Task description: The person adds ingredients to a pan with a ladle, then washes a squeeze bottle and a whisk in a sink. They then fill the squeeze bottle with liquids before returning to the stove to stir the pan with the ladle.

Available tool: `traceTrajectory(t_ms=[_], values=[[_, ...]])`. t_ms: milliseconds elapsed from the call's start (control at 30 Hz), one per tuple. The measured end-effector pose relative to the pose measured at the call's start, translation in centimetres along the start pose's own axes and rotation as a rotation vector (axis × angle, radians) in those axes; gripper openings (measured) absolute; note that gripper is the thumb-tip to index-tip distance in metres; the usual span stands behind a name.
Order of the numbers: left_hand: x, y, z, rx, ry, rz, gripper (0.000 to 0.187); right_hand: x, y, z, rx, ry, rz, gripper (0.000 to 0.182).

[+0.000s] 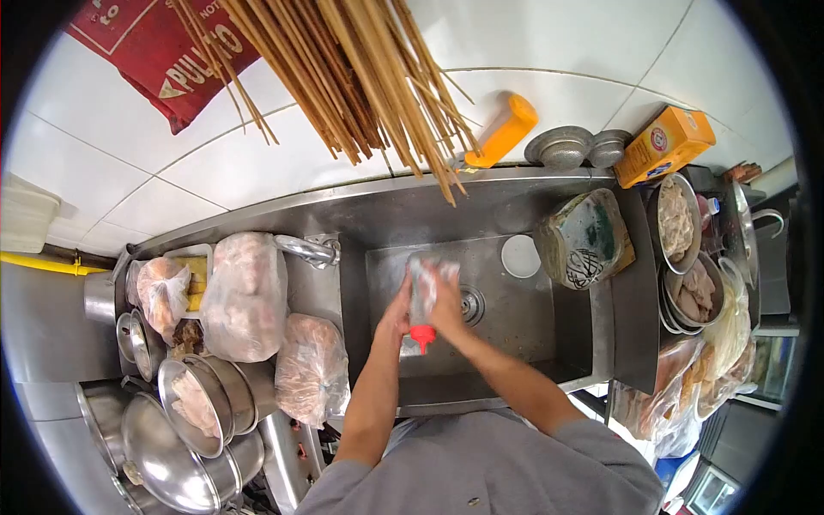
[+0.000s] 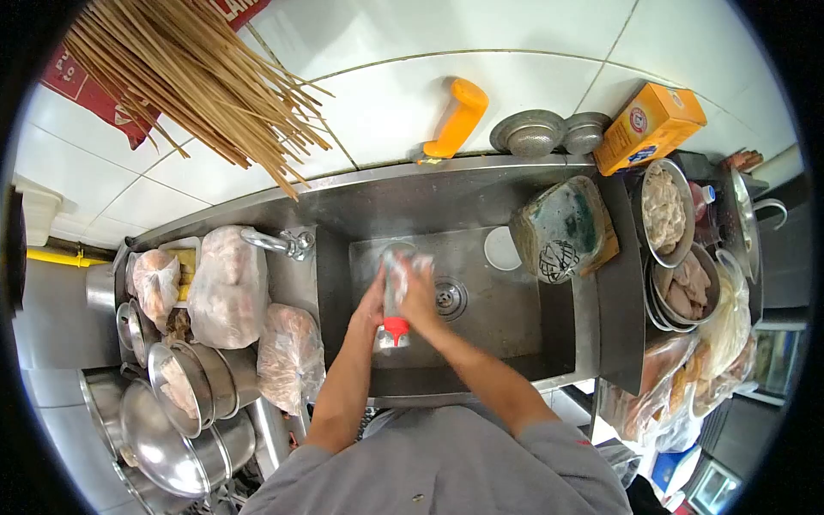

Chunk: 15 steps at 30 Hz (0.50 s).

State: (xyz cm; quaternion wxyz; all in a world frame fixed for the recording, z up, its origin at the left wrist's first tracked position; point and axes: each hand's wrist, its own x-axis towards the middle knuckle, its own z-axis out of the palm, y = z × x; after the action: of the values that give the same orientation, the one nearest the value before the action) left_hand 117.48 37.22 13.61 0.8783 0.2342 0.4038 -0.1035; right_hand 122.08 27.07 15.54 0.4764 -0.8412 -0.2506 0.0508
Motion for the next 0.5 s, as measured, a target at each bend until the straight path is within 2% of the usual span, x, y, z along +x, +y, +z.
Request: traceTrajectory(t_ms=[33, 100, 133, 167, 233, 367, 433, 500], values=[[0.1, 0.4, 0.1, -0.005, -0.001, 0.002, 0.061, -1.2, -0.5, -0.8, -0.002, -0.004, -0.003, 0.041], [-0.5, 1.3, 0.0, 0.084, -0.032, 0.034, 0.070, -2.7, -1.6, -3.0, 0.042, -0.207, -0.485, 0.043], [-1.2, 1.5, -0.1, 0.185, -0.015, 0.067, 0.068, -2.1, -2.4, -2.9, 0.623, -0.329, 0.013, 0.034], [-0.8, 1.8, 0.0, 0.182, -0.013, 0.067, 0.068, 0.2, -1.2, -2.6, 0.622, -0.333, 0.014, 0.034], [0.3, 2.0, -0.6, 0.166, -0.087, 0.083, 0.066, 3.8, 1.8, -1.0, 0.215, 0.029, -0.095, 0.031], [0.8, 2.4, -0.2, 0.014, -0.073, 0.166, 0.062, 2.9, 0.0, -1.4, 0.095, 0.012, -0.143, 0.025], [-0.4, 2.5, 1.1, 0.030, -0.027, 0.162, 0.064, 0.3, -0.1, -1.0, 0.247, -0.057, -0.565, 0.015], [-0.5, 2.4, 0.7, 0.042, 0.024, 0.162, 0.066, 3.0, 0.9, -0.7, 0.175, 0.008, -0.576, 0.014]])
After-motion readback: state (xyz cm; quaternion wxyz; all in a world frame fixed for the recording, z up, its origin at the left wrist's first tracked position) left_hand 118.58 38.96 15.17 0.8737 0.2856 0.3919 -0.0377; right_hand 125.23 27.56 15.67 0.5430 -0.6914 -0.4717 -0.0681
